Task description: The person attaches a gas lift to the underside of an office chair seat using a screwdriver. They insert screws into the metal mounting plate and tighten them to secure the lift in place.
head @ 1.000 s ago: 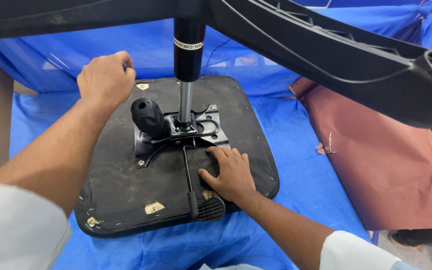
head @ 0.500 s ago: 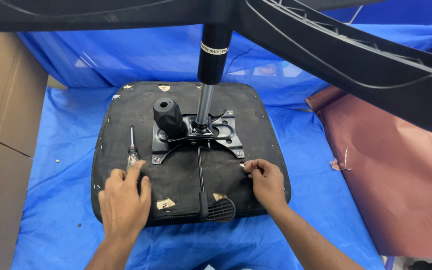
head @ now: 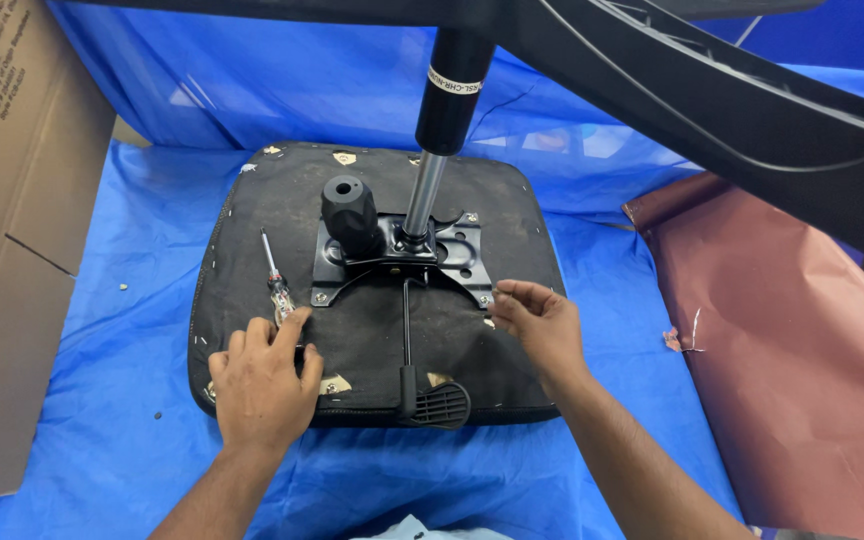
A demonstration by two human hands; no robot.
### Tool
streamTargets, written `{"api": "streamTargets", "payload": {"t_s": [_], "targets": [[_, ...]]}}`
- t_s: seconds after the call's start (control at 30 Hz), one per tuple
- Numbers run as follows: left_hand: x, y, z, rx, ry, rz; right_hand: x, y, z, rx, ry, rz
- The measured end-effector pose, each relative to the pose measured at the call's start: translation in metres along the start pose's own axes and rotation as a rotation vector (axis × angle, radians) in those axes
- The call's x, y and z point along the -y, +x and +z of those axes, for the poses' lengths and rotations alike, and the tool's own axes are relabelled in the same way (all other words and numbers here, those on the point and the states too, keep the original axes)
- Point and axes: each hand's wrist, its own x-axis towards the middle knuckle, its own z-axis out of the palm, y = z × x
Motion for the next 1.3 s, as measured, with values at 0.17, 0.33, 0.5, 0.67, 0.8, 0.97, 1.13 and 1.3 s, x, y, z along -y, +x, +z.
{"api": "streamTargets", "payload": {"t_s": [0.17,0.33,0.5,0.67,0.8,0.97,1.13,1.3], "targets": [[0.000,-0.002,-0.001,-0.004,0.010,0.005,0.015,0.038,0.007,0.047,-0.061,-0.091],[-0.001,-0.001,-0.001,-0.008,-0.001,-0.002,0.027,0.073,0.013,0.026,-0.182,-0.121],[-0.002,-0.001,-0.001,-0.010,-0.013,-0.002,0.042,0.100,0.014,0.014,-0.128,-0.022],[-0.001,-0.001,-0.001,-0.030,-0.021,-0.002,0.041,0.112,0.008,0.005,-0.202,0.057],[-0.001,0.000,-0.001,-0.014,-0.020,-0.010,0.031,0.109,0.007,0.077,-0.190,0.069],[0.000,0.001,-0.004,0.041,-0.022,-0.030,0.024,0.090,0.020,0.117,-0.219,0.063],[0.003,0.001,-0.003,0.075,-0.137,-0.043,0.017,0.053,0.022,0.116,-0.239,0.043],[0.008,-0.002,0.000,-0.004,-0.161,-0.015,0.008,0.016,0.017,0.144,-0.190,0.066]]}}
